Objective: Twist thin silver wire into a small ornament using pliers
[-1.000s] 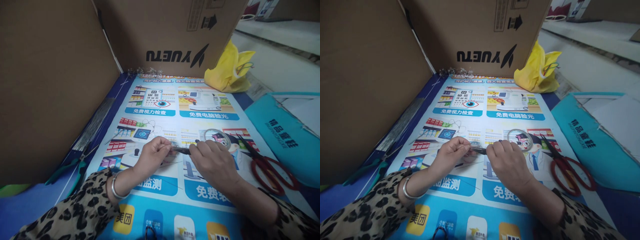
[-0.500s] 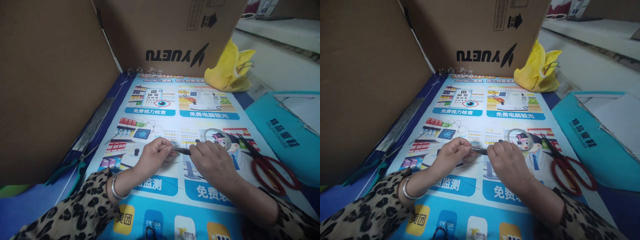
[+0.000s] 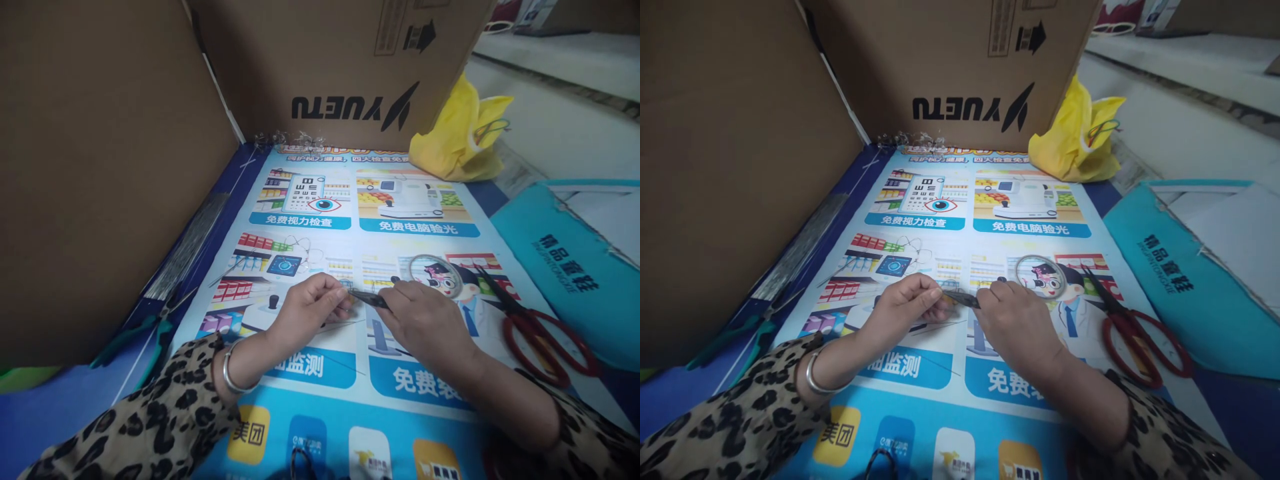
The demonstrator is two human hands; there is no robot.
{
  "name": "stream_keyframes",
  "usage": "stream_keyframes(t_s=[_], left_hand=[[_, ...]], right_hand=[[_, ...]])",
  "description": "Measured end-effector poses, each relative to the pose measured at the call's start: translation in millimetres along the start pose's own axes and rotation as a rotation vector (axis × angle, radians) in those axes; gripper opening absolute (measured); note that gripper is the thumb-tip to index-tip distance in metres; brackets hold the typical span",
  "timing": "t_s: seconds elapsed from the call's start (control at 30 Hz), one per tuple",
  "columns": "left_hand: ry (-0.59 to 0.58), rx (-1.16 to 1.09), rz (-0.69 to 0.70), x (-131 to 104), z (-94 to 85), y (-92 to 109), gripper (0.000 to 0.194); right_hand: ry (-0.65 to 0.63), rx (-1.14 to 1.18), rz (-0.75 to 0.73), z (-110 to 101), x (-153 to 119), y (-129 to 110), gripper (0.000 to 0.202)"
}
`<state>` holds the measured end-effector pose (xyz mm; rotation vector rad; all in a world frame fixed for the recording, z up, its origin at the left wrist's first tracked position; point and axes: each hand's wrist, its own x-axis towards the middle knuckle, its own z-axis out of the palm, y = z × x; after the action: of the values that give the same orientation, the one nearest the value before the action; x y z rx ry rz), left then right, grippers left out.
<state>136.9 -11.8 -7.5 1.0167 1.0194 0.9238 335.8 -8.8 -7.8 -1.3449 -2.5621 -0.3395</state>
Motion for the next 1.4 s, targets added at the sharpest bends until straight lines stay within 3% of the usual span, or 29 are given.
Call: stream_keyframes(t_s=[0.13,0.27,0.53,0.8,1.17,1.4], left_hand=[[0.041,0.131,0.108,-1.4,-1.8,-0.6,0.018],[0.086,0.224,0.236,-1.9,-2.9,-3.4,0.015],[0.069,0.333,0.357,-3.0,-6.0,-6.0,0.013],[0.098,0.445,0.480,-4.4,-5.4,-1.9,0.011],[0.347,0.705,0.782,-2.9,-4.1,6.1,0.007],[0.305,0.804,0.985,-3.9,-5.8,5.3,0.010]], right_hand=[[-0.027,0.076,0.024,-1.3,1.2,-0.2,0.016],[-0.139,0.238,0.088,-3.3,3.3,-1.2,0.022],[-0.353,0.541,0.216,-6.6,6.4,-1.0,0.033],[-0.467,0.817,0.322,-11.8,10.0,-2.2,0.037],[-0.719,1.449,0.468,-22.1,3.7,-14.8,0.043],[-0.715,1.370,0.469,-23.5,-0.9,-19.9,0.046]])
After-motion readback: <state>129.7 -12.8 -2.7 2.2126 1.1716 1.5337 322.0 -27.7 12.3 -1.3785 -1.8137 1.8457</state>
